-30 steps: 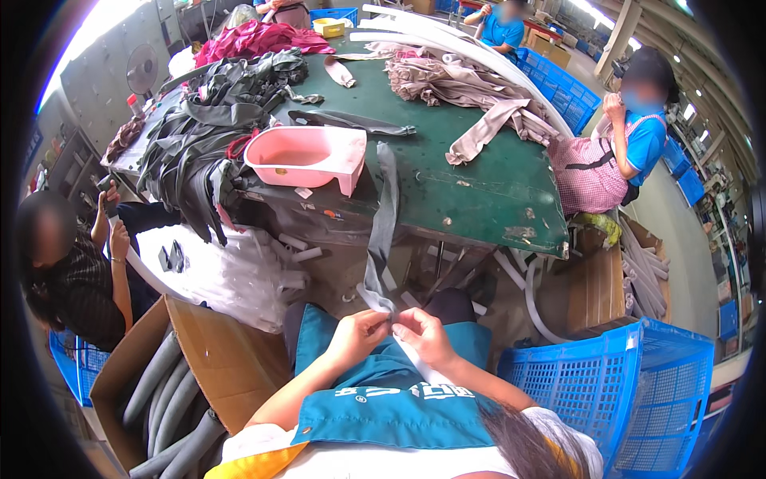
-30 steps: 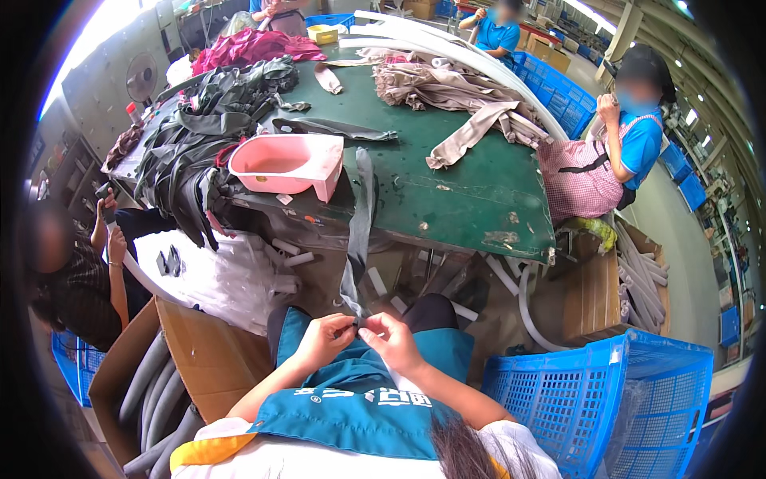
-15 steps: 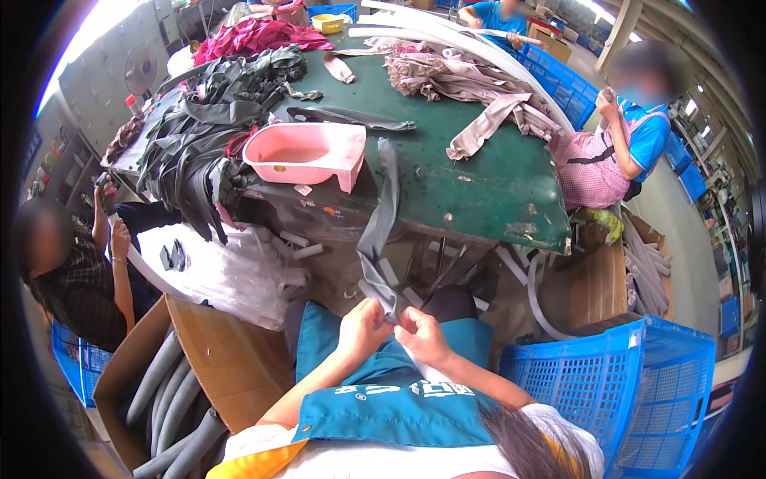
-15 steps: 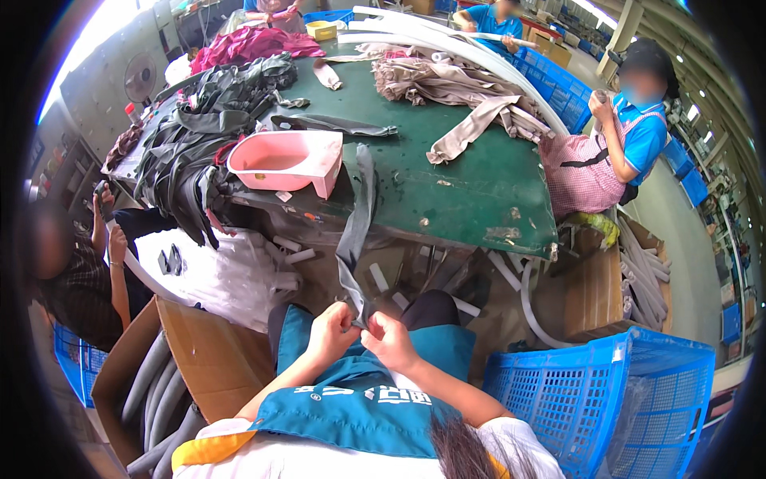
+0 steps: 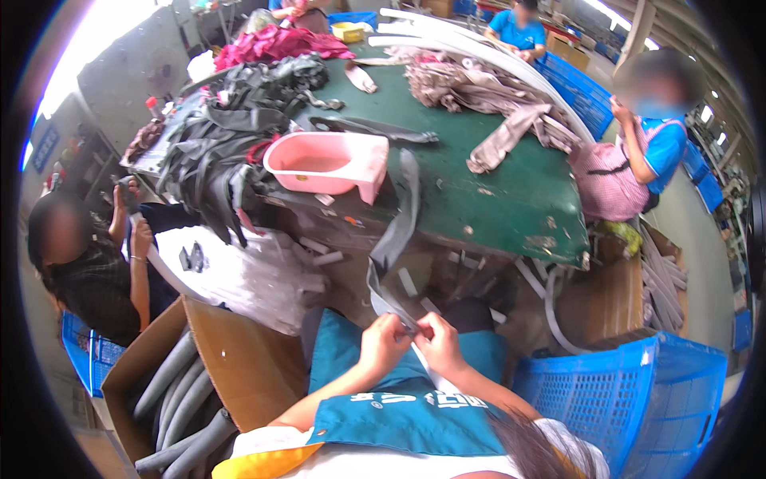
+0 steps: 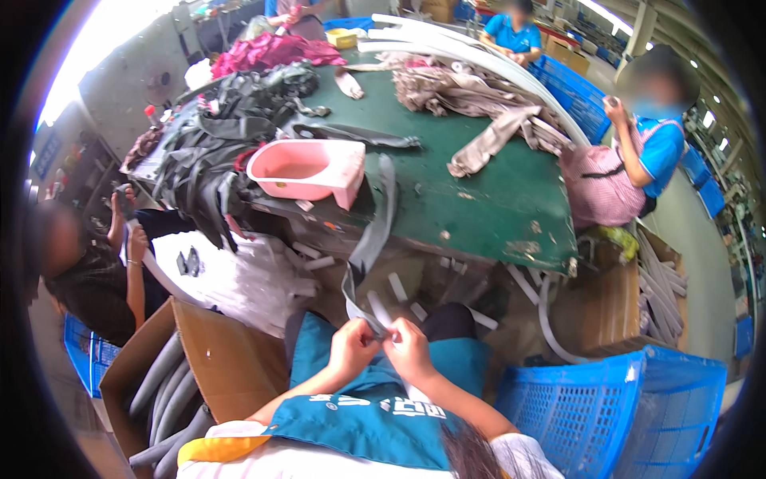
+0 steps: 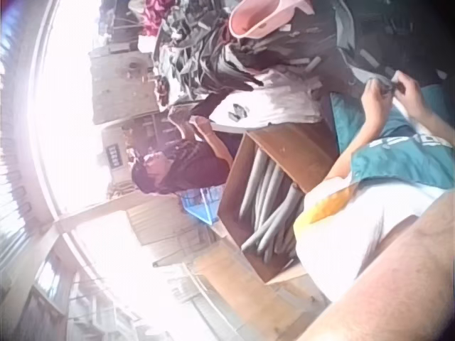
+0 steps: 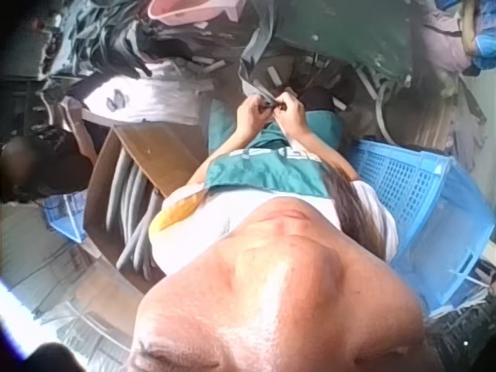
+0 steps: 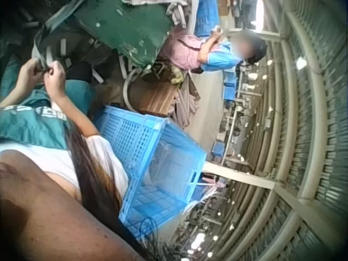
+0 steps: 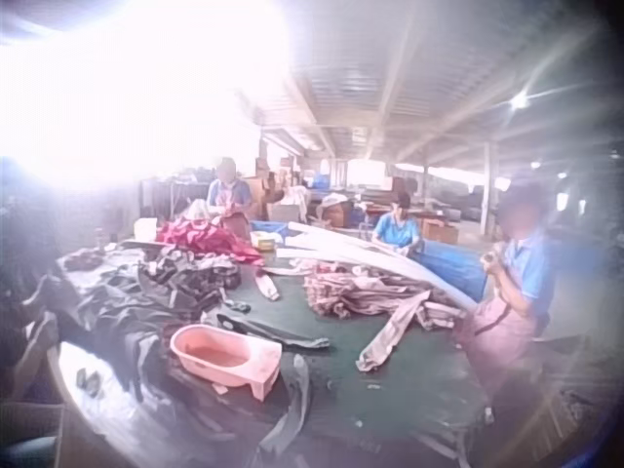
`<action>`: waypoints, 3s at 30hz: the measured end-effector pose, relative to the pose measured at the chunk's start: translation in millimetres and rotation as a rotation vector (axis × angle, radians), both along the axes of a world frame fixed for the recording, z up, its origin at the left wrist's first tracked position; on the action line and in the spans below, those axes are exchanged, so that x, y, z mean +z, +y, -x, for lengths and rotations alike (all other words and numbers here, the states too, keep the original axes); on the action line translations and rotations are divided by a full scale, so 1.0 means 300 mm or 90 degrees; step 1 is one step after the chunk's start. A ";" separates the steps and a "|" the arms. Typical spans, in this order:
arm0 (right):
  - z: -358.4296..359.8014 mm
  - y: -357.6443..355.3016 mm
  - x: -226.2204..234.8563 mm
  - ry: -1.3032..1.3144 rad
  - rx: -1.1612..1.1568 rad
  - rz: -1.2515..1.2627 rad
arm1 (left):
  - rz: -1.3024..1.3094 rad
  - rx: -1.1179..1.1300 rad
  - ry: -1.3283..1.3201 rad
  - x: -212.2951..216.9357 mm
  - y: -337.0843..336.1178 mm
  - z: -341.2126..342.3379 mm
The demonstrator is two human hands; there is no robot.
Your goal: The person slides gray foam sleeves onto white cylindrical cores, trims the foam with scissors, and places the finished rollers into a cardboard box. The person repeats this process for multiple units.
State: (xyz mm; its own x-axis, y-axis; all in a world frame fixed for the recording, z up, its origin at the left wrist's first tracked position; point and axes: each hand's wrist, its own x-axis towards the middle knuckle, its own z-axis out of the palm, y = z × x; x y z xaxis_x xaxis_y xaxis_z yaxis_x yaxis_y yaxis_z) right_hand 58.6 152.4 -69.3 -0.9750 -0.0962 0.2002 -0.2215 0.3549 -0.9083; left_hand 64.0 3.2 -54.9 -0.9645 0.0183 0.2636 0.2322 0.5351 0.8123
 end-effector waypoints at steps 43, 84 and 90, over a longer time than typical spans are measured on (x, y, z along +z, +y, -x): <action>-0.043 -0.025 0.051 0.001 -0.023 0.126 | -0.044 0.016 -0.189 0.090 -0.043 -0.024; -0.052 -0.031 0.001 0.057 -0.045 0.007 | -0.083 -0.028 -0.221 0.008 0.015 -0.021; -0.039 -0.041 -0.019 0.055 -0.025 -0.022 | -0.139 0.031 -0.296 -0.097 0.006 0.025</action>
State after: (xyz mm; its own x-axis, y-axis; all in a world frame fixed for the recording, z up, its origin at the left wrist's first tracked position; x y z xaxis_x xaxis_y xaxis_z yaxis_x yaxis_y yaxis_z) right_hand 70.3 140.2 -75.1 -0.9575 -0.0667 0.2806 -0.2836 0.3953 -0.8737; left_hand 56.4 5.1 -84.0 -0.9788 -0.0371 -0.2013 -0.2017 0.3424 0.9177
